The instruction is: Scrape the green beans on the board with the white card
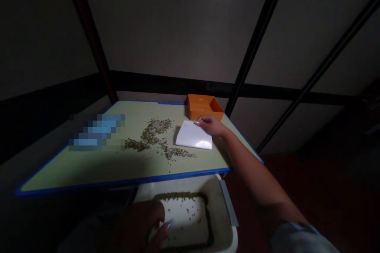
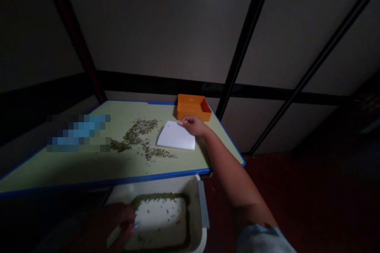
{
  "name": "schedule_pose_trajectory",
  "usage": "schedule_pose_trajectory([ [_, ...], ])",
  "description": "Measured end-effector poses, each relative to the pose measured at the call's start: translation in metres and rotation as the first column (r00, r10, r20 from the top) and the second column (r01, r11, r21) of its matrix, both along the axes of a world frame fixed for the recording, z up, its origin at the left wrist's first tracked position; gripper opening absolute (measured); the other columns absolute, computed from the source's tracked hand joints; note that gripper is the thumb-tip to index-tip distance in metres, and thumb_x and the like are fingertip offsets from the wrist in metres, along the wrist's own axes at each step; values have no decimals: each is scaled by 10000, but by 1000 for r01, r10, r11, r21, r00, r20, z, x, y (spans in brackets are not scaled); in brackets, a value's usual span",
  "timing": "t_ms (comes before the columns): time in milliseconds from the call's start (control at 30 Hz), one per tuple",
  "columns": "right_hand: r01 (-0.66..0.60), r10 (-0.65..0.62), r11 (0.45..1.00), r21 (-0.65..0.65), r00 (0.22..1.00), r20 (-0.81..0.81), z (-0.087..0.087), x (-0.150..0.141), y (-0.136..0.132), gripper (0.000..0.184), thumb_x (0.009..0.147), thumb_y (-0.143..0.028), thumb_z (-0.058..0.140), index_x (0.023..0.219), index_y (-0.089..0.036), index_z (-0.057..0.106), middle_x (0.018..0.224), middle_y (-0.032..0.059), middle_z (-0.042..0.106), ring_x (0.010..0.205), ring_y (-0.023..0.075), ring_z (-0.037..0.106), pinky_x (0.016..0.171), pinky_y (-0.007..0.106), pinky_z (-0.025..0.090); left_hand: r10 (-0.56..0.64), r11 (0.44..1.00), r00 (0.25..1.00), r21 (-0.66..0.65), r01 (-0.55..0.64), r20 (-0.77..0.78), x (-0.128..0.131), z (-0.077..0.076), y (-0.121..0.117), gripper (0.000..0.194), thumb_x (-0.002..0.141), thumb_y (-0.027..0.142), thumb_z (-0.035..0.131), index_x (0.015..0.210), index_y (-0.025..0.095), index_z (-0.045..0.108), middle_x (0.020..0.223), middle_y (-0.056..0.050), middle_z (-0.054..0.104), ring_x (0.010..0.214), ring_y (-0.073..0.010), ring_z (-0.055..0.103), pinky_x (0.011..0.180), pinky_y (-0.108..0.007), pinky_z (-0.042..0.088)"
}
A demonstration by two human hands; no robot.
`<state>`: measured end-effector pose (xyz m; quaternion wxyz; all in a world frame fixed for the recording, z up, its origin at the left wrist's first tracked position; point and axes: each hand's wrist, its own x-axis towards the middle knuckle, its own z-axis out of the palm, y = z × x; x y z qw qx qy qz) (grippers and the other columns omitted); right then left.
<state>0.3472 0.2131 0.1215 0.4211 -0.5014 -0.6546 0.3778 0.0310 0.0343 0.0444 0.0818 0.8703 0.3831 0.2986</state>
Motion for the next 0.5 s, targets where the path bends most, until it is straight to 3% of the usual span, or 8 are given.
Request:
schedule_pose_trajectory([
  [133, 65, -65, 998, -5, 997, -38, -1, -5, 1, 505, 509, -632, 750, 629, -179, 564, 533, -55, 471, 497, 74, 369, 479, 233, 254, -32, 986, 993, -167, 13, -113, 8, 12, -4, 117, 840, 271, 516, 732, 241, 546, 710, 28, 629, 674, -156, 611, 595, -246, 415],
  [300, 161, -167, 986, -47, 976, -142, 6, -11, -2, 473, 460, -566, 794, 634, -189, 568, 499, -48, 502, 447, 81, 398, 428, 227, 256, -21, 979, 990, -205, -8, -138, 9, 26, -6, 155, 851, 231, 480, 703, 222, 525, 724, 0, 642, 721, -172, 619, 604, -249, 374],
  [500, 290, -316, 949, -125, 888, -335, -2, -8, -46, 383, 463, -448, 817, 655, -179, 623, 578, 20, 630, 487, 125, 511, 458, 258, 376, -28, 981, 989, -196, -1, -144, -3, 24, -2, 232, 920, 264, 420, 724, 218, 535, 704, 5, 646, 714, -163, 635, 605, -234, 385],
])
